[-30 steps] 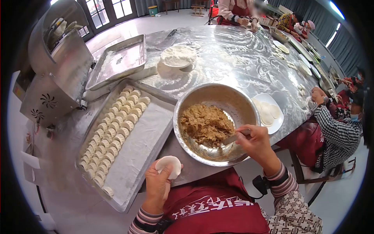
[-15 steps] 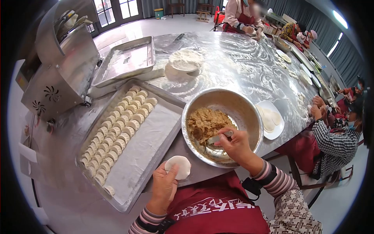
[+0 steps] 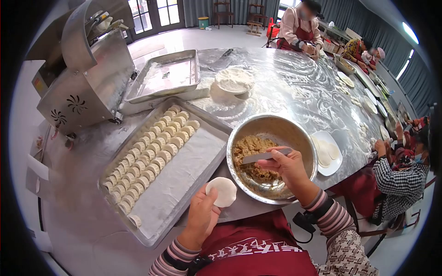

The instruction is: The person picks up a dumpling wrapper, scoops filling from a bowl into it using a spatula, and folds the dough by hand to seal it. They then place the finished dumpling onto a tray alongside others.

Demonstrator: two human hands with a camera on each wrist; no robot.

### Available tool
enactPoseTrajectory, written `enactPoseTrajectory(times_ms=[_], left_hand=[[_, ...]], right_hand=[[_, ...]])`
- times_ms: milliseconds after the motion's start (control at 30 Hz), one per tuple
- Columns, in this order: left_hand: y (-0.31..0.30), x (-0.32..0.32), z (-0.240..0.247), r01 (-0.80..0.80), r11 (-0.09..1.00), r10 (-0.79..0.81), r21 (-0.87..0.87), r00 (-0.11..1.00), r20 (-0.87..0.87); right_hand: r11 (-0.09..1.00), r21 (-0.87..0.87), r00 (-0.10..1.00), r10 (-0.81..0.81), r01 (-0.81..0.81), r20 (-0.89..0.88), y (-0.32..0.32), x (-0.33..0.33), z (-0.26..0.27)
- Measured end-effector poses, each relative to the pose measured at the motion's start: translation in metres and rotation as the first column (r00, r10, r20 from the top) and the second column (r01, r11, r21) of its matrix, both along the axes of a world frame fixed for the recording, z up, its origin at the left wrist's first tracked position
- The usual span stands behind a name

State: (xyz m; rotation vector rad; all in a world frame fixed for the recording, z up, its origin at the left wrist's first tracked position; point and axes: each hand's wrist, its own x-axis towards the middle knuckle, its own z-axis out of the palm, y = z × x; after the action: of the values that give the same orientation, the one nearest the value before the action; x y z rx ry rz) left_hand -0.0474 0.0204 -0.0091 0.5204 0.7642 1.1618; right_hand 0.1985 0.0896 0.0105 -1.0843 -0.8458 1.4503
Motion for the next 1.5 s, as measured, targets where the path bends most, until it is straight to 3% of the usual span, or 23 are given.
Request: enactPoseTrajectory(times_ms=[133, 267, 300, 333, 367, 400, 433, 467, 533, 633, 833, 967, 1033, 1100, 1167, 1200, 1233, 1300, 1433, 1500], left_hand=[[0.014, 0.013, 0.015, 0.088, 0.996, -0.090, 0.016, 0.989, 0.117], [0.026, 0.037, 0.025, 0.106, 0.994, -0.096, -0.039, 0.976, 0.198], [0.027, 0.042, 0.028, 0.121, 0.992, -0.109, -0.034, 0.962, 0.251], [0.027, 0.048, 0.029, 0.137, 0.990, -0.122, -0.029, 0.945, 0.303], [0.028, 0.052, 0.028, 0.137, 0.990, -0.122, -0.029, 0.945, 0.303], [0.030, 0.056, 0.025, 0.146, 0.989, -0.131, -0.022, 0.936, 0.328], [0.031, 0.060, 0.024, 0.154, 0.988, -0.139, -0.014, 0.925, 0.353], [0.031, 0.064, 0.026, 0.154, 0.988, -0.140, -0.013, 0.925, 0.353], [0.031, 0.070, 0.032, 0.151, 0.988, -0.131, -0.039, 0.938, 0.322], [0.031, 0.076, 0.031, 0.089, 0.993, -0.059, -0.083, 0.946, 0.319], [0.030, 0.074, 0.028, 0.100, 0.992, -0.077, -0.080, 0.963, 0.259], [0.028, 0.069, 0.031, 0.078, 0.996, -0.064, -0.035, 0.956, 0.287], [0.030, 0.059, 0.023, 0.017, 0.997, 0.004, -0.082, 0.966, 0.259], [0.029, 0.044, 0.022, 0.049, 0.998, -0.038, -0.043, 0.974, 0.225], [0.026, 0.034, 0.025, -0.051, 0.999, 0.050, -0.001, 0.976, 0.214], [0.023, 0.029, 0.026, -0.069, 0.998, 0.066, 0.009, 0.978, 0.196], [0.021, 0.025, 0.026, -0.061, 0.998, 0.059, 0.007, 0.980, 0.191], [0.016, 0.017, 0.026, -0.113, 0.993, 0.116, -0.029, 0.981, 0.158], [0.008, 0.007, 0.023, -0.097, 0.994, 0.102, -0.044, 0.984, 0.145], [0.007, 0.002, 0.017, -0.076, 0.995, 0.085, -0.064, 0.984, 0.156]], right_hand=[[0.998, -0.062, 0.968, -0.035, 0.021, -0.248, -0.012, 0.012, 0.019], [0.989, 0.132, 0.984, -0.046, 0.069, -0.171, -0.045, 0.013, 0.032], [0.939, 0.342, 0.994, -0.057, 0.024, 0.089, -0.056, 0.012, 0.030], [0.852, 0.519, 0.935, -0.121, -0.076, 0.335, -0.063, 0.012, 0.028], [0.852, 0.519, 0.935, -0.121, -0.075, 0.334, -0.064, 0.013, 0.026], [0.617, 0.716, 0.778, -0.254, -0.327, 0.575, -0.065, 0.015, 0.024], [0.332, 0.722, 0.564, -0.461, -0.607, 0.686, -0.066, 0.017, 0.022], [0.331, 0.722, 0.564, -0.461, -0.607, 0.685, -0.069, 0.016, 0.023], [0.203, 0.537, 0.330, -0.599, -0.818, 0.729, -0.079, 0.010, 0.026], [0.201, 0.562, 0.351, -0.603, -0.802, 0.716, -0.088, 0.016, 0.028], [0.212, 0.630, 0.408, -0.601, -0.747, 0.687, -0.092, 0.018, 0.046], [0.198, 0.561, 0.355, -0.597, -0.804, 0.720, -0.084, 0.011, 0.040], [0.197, 0.675, 0.485, -0.557, -0.711, 0.674, -0.083, 0.012, 0.045], [0.252, 0.737, 0.522, -0.565, -0.628, 0.638, -0.081, 0.013, 0.050], [0.581, 0.743, 0.564, -0.510, -0.332, 0.650, -0.079, 0.014, 0.044], [0.639, 0.732, 0.643, -0.461, -0.238, 0.612, -0.070, 0.011, 0.039], [0.642, 0.732, 0.643, -0.465, -0.229, 0.609, -0.063, 0.010, 0.034], [0.835, 0.526, 0.694, -0.281, -0.164, 0.663, -0.051, 0.007, 0.021], [0.874, 0.450, 0.718, -0.192, -0.185, 0.669, -0.032, -0.005, 0.010], [0.831, 0.517, 0.706, -0.239, -0.205, 0.666, -0.023, -0.011, 0.004]])
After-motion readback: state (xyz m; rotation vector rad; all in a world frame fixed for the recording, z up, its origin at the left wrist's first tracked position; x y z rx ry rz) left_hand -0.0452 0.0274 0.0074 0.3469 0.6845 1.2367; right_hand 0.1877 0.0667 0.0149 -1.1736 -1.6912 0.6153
